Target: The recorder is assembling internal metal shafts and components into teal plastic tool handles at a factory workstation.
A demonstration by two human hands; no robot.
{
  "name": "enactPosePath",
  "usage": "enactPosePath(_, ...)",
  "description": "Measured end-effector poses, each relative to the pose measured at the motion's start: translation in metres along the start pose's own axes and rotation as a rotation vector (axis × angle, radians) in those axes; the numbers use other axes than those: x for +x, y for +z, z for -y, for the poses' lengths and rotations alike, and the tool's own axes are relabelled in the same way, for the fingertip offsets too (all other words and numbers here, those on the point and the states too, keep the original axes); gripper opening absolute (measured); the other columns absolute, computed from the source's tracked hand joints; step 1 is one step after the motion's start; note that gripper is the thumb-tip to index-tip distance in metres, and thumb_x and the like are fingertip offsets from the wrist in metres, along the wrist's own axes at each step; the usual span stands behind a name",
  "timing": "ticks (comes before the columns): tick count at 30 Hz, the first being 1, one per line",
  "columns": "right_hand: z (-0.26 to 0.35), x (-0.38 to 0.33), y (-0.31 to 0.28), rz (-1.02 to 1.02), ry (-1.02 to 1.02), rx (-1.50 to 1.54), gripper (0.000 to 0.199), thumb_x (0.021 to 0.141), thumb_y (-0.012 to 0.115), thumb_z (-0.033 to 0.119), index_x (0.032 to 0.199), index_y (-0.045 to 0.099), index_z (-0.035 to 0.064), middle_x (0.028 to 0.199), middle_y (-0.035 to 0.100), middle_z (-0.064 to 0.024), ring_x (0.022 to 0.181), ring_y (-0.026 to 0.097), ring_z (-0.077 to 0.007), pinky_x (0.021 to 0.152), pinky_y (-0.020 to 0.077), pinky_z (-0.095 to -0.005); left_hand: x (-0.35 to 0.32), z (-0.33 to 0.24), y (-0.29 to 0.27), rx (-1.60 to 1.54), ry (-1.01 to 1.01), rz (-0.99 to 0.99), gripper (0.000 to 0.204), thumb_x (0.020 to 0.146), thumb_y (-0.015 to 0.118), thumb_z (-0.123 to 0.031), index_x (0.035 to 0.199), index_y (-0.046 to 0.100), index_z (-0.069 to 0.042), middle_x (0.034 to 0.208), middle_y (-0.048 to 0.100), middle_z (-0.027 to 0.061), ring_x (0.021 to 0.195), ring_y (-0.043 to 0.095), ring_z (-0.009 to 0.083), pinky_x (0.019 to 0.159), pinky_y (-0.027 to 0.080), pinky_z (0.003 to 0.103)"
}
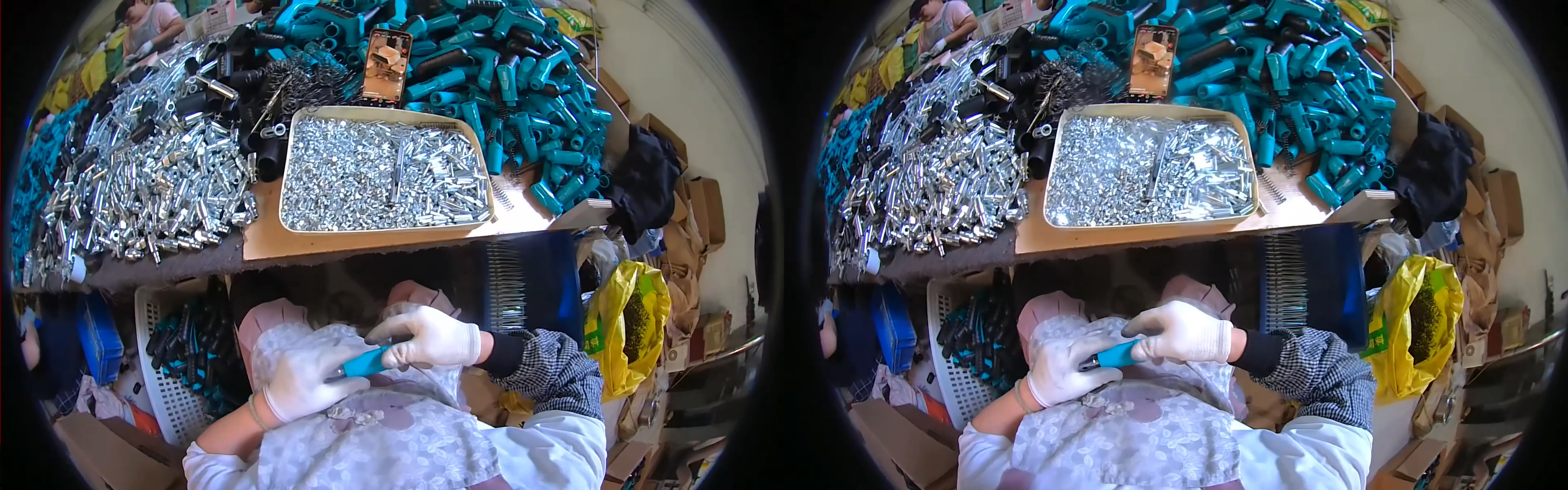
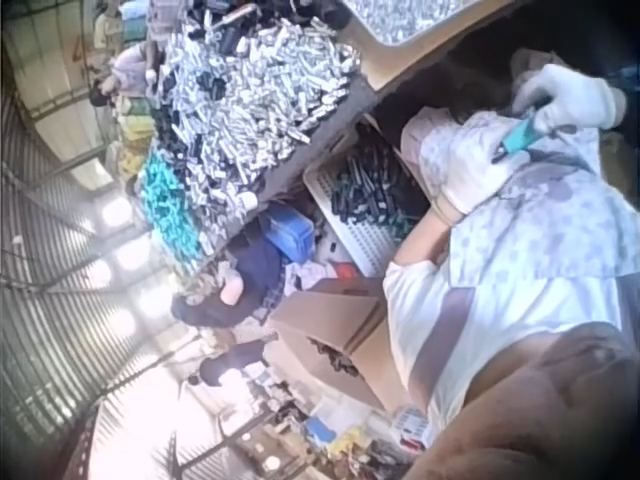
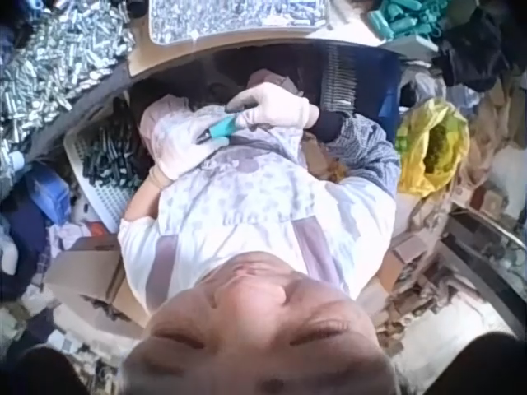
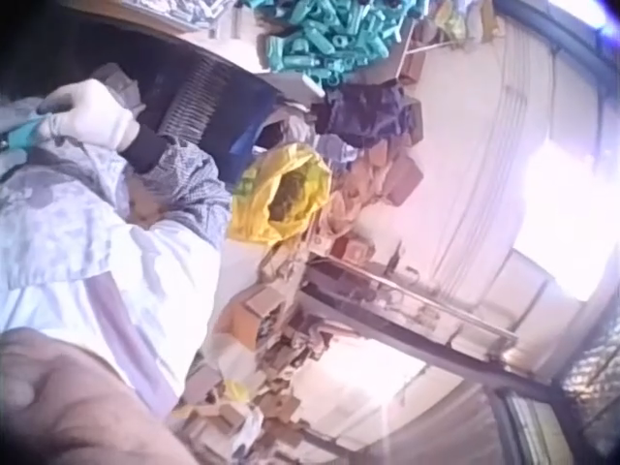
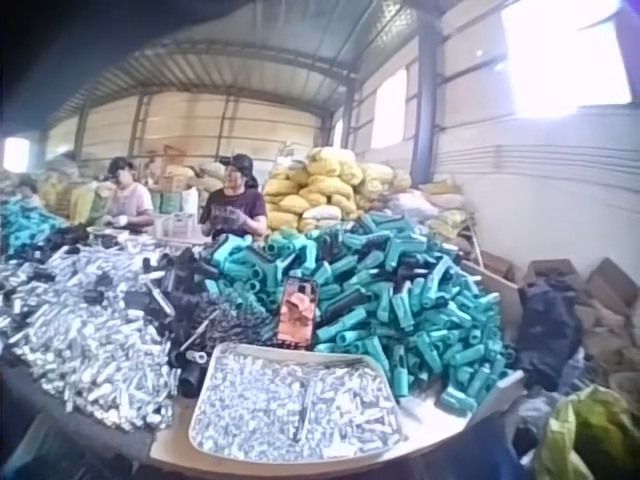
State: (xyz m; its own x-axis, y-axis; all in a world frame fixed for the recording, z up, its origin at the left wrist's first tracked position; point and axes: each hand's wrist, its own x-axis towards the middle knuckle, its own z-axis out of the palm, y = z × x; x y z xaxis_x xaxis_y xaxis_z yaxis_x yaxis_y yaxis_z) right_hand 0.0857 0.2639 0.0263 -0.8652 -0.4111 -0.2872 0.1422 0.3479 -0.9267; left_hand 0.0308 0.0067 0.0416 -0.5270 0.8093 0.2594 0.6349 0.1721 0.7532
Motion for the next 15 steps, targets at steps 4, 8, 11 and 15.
enactPosePath(4,0.014,0.005,0.006,0.025,0.034,0.046,0.054,0.088,0.076,0.025,0.133,0.061,-0.0006,0.087,0.073,-0.0103,0.07,0.068,-0.0138,0.064,0.0528,-0.0283,0.005,0.006,0.012,-0.066,0.0,0.033,0.048,0.075,0.084,-0.028,0.117,0.07,-0.009,0.102,0.072,0.013,0.093,0.068,0.0341,0.08,0.054,0.042)
enactPosePath(8,0.019,0.011,0.01,-0.04,-0.074,-0.078,0.059,0.085,0.078,0.036,0.128,0.063,-0.0007,0.104,0.072,-0.0205,0.096,0.07,-0.0301,0.085,0.053,-0.0381,0.013,0.007,0.025,0.03,0.004,0.067,0.044,0.078,0.08,-0.031,0.115,0.069,-0.009,0.093,0.07,0.0128,0.088,0.067,0.0346,0.077,0.052,0.043)
enactPosePath(11,0.035,0.013,-0.01,0.018,-0.032,-0.264,0.053,0.086,0.076,0.035,0.127,0.065,0.0033,0.102,0.072,-0.0194,0.095,0.071,-0.0325,0.087,0.0534,-0.0384,0.018,0.008,0.025,0.107,0.021,0.043,0.046,0.077,0.082,-0.03,0.116,0.068,-0.009,0.091,0.07,0.0125,0.083,0.068,0.0342,0.072,0.054,0.041)
enactPosePath(15,0.044,0.009,-0.087,-0.513,-0.294,-0.801,0.015,0.087,0.064,0.014,0.095,0.074,0.0068,0.091,0.07,-0.0149,0.084,0.069,-0.0335,0.077,0.0552,-0.0414,0.017,0.008,0.018,0.225,0.003,-0.114,0.049,0.073,0.084,-0.03,0.114,0.069,-0.009,0.085,0.07,0.0119,0.073,0.069,0.0332,0.062,0.053,0.041)
